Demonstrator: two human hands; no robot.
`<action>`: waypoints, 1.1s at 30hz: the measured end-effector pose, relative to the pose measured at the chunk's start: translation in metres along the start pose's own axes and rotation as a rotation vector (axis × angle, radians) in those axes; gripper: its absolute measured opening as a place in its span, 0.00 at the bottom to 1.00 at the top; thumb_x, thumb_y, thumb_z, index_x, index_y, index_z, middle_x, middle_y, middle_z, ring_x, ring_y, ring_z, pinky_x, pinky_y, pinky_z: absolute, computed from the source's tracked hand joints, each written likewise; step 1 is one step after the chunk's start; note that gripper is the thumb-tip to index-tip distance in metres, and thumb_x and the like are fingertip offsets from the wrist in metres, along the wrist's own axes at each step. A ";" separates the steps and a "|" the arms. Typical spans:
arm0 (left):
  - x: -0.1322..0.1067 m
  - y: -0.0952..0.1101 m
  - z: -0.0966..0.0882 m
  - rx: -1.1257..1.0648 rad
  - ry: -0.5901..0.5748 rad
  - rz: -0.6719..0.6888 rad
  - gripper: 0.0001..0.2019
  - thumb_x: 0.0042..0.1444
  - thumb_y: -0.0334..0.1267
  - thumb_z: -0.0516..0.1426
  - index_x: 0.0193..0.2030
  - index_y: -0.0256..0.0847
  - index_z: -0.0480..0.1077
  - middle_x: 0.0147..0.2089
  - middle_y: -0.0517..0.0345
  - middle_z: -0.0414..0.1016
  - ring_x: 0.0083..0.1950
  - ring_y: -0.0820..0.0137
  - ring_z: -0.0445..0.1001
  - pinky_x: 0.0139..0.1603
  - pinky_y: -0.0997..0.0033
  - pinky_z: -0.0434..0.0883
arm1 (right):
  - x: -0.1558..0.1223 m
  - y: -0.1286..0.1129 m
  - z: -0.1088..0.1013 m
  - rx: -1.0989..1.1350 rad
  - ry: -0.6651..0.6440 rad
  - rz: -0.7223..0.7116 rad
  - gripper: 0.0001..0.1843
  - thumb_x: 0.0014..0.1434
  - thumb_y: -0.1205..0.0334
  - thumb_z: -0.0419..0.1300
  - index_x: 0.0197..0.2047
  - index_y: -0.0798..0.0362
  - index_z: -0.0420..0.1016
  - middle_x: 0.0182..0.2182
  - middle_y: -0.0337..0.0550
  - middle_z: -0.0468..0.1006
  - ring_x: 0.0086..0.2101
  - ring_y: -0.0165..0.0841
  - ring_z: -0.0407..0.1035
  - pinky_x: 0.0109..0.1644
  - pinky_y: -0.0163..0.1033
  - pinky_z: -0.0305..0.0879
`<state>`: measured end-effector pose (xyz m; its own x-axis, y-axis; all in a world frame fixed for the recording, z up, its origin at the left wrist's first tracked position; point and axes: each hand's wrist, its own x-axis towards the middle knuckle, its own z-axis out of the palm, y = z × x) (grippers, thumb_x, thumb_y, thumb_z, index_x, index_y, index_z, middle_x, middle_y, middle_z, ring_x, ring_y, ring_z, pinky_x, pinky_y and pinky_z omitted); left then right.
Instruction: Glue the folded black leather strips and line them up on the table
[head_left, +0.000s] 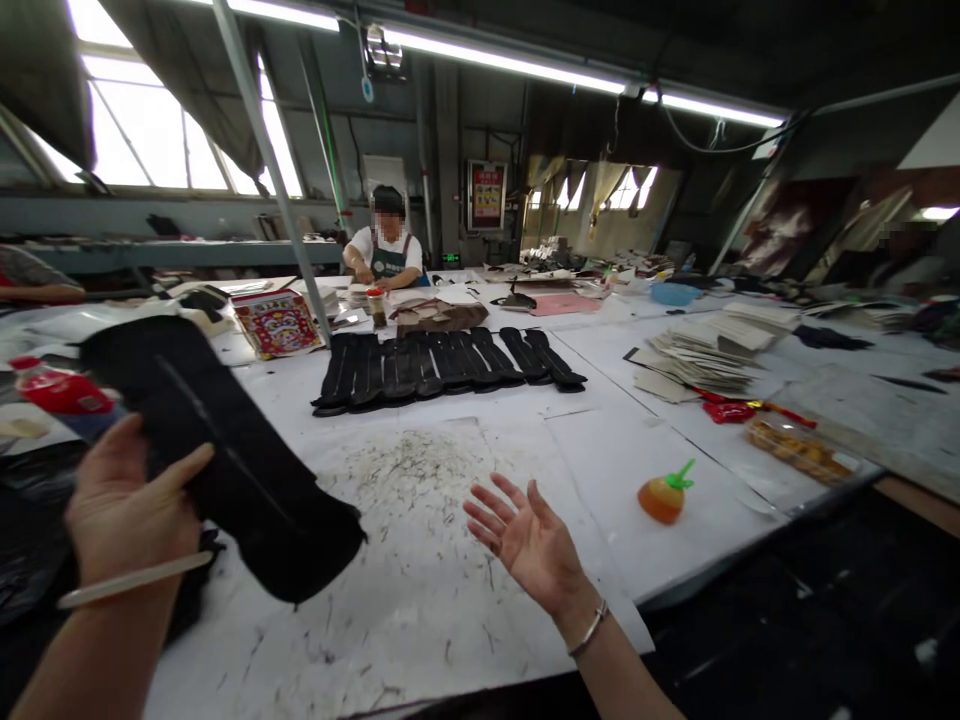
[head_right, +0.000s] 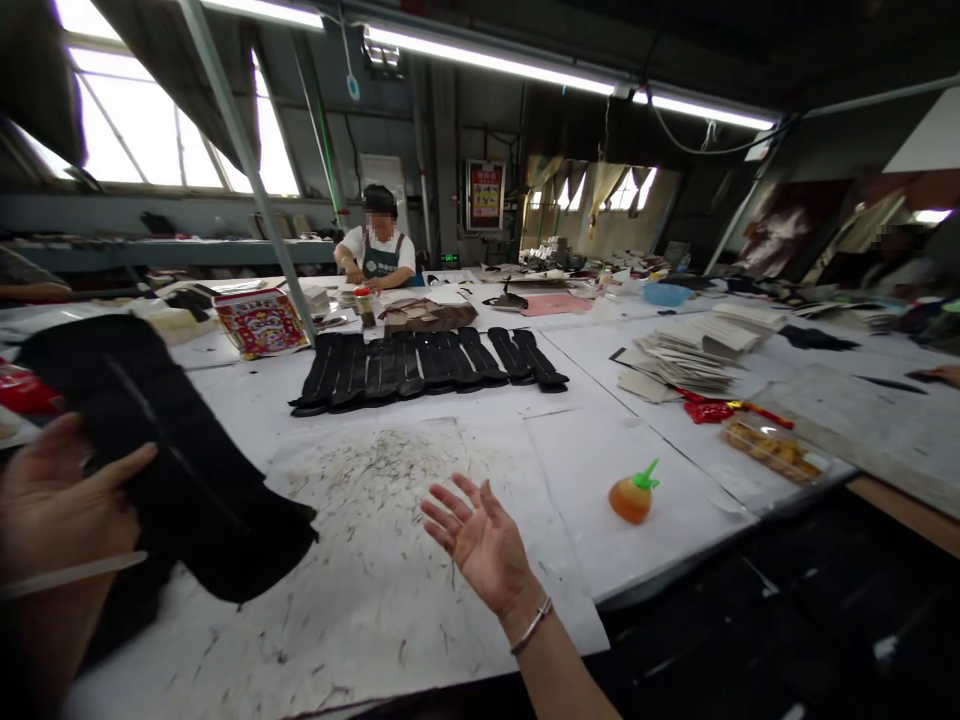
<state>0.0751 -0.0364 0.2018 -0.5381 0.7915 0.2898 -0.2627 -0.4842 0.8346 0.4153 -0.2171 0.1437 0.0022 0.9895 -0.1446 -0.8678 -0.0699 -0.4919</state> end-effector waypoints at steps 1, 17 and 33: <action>-0.024 0.007 0.032 -0.021 -0.082 0.002 0.34 0.38 0.10 0.61 0.53 0.40 0.69 0.56 0.65 0.73 0.57 0.73 0.69 0.62 0.66 0.65 | -0.002 0.003 0.000 -0.072 0.009 0.007 0.31 0.58 0.41 0.59 0.57 0.52 0.63 0.53 0.53 0.75 0.53 0.43 0.71 0.62 0.51 0.56; -0.242 -0.068 0.031 -0.034 -0.407 -1.377 0.16 0.55 0.37 0.61 0.45 0.25 0.73 0.42 0.37 0.80 0.39 0.58 0.80 0.43 0.64 0.77 | -0.010 0.050 -0.033 -0.774 0.170 0.039 0.16 0.42 0.53 0.70 0.29 0.56 0.75 0.25 0.39 0.79 0.27 0.33 0.70 0.34 0.38 0.64; -0.239 -0.077 0.031 -0.224 -0.412 -1.646 0.19 0.59 0.41 0.56 0.48 0.23 0.72 0.37 0.37 0.81 0.35 0.58 0.80 0.40 0.62 0.76 | -0.050 0.014 -0.021 -1.778 -0.452 -0.477 0.32 0.46 0.73 0.62 0.54 0.41 0.75 0.56 0.43 0.74 0.62 0.52 0.56 0.66 0.59 0.49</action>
<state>0.2490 -0.1763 0.0827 0.6113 0.4908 -0.6209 -0.4049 0.8680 0.2876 0.4136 -0.2704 0.1267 -0.3143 0.8966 0.3119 0.6154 0.4426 -0.6523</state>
